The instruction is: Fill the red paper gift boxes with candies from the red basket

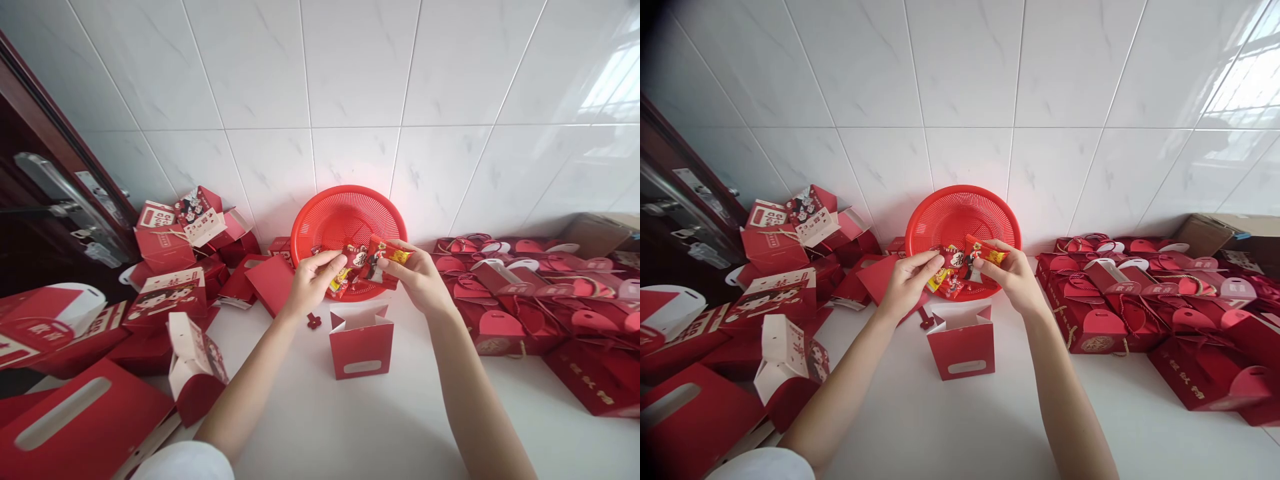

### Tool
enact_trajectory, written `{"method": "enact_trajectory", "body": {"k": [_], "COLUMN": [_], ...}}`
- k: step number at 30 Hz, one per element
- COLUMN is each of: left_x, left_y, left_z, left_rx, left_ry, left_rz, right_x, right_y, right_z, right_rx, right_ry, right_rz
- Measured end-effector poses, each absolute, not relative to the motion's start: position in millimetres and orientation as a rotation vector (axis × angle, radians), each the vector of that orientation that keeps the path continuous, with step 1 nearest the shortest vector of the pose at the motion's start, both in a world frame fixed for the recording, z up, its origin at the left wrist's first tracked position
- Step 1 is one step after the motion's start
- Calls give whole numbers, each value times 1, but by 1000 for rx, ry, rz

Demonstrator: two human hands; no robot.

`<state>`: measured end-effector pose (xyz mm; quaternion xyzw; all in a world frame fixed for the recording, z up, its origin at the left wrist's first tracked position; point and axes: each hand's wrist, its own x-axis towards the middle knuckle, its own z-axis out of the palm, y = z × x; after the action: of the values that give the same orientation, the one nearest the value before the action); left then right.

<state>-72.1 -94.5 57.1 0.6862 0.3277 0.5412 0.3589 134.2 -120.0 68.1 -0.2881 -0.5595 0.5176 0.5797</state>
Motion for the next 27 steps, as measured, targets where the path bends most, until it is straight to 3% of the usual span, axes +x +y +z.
{"method": "enact_trajectory", "body": {"k": [12, 27], "left_x": [-93, -108], "left_y": [-110, -125], "left_z": [73, 84], "left_rx": [1979, 2424], "left_ry": [835, 958], "left_rz": [1242, 947], "right_x": [151, 142], "right_y": [-151, -167], "right_z": [91, 97], "right_rx": [-899, -936], "right_ry": [-1443, -2232], "right_rz": [869, 618]}}
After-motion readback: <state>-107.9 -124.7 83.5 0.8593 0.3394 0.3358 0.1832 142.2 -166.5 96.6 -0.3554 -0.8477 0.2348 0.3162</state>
